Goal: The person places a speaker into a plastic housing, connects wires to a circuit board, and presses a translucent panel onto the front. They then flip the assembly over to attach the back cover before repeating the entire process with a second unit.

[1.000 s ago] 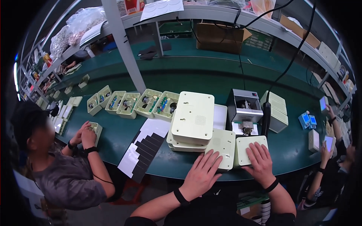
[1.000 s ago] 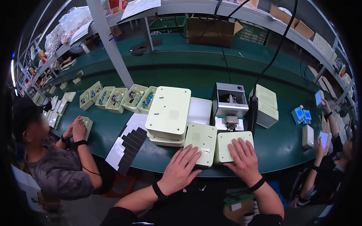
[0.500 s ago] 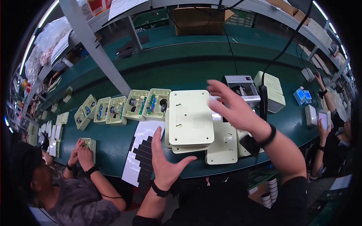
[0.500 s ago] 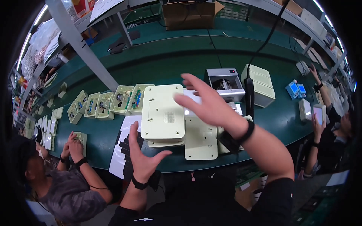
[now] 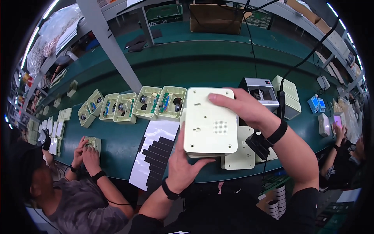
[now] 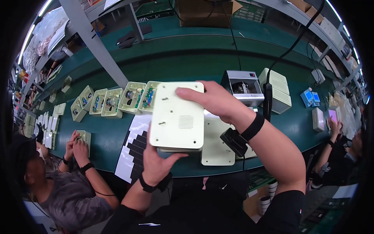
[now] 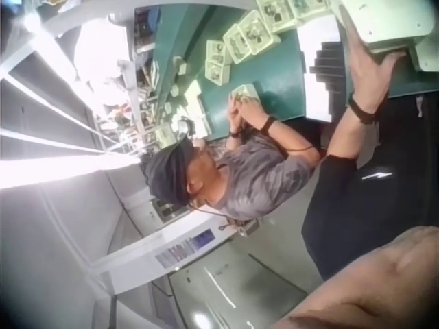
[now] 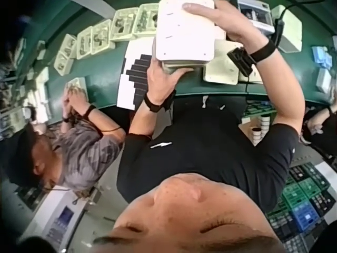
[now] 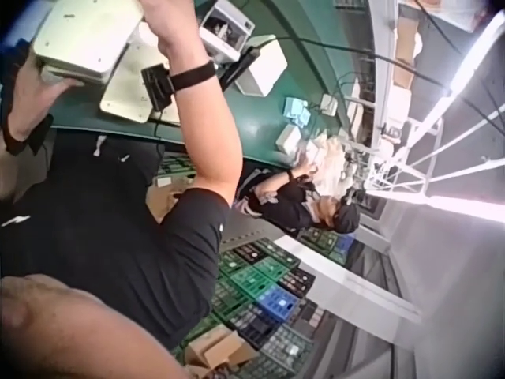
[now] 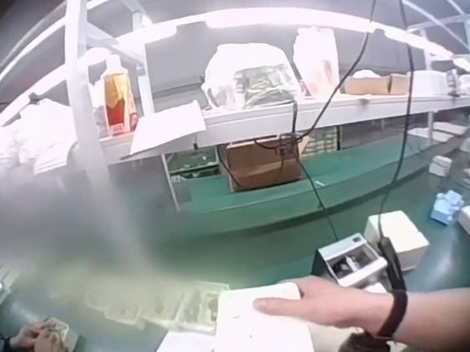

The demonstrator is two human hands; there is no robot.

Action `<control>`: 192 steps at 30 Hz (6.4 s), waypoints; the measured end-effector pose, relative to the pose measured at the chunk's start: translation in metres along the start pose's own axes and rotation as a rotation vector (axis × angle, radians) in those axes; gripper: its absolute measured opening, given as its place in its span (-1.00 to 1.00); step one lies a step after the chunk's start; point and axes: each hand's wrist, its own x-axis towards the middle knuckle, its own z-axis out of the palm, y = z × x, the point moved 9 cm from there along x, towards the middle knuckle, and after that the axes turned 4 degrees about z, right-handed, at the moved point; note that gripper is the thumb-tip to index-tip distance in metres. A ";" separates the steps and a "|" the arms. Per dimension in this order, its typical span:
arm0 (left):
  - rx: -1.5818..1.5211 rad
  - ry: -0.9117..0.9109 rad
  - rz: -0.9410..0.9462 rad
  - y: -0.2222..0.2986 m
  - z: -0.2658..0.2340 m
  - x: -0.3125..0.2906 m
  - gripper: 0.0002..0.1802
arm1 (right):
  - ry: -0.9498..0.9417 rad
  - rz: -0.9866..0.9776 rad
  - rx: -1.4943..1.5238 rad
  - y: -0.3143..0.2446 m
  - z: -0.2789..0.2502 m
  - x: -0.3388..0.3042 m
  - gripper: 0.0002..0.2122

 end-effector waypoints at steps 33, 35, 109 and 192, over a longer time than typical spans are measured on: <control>0.177 0.164 -0.295 -0.117 -0.079 -0.059 0.33 | 0.012 -0.430 -1.504 -0.076 0.052 0.143 -0.65; 0.199 0.143 -0.283 -0.120 -0.079 -0.057 0.33 | 0.027 -0.183 -1.538 -0.053 0.014 0.125 -0.73; -0.707 0.835 -0.545 -0.146 -0.099 -0.265 -0.70 | -0.162 -0.854 -0.377 0.105 0.312 -0.023 -0.83; 0.256 -0.208 0.095 0.048 0.098 0.053 -0.88 | 0.101 -0.990 -1.108 0.007 -0.022 -0.098 -0.80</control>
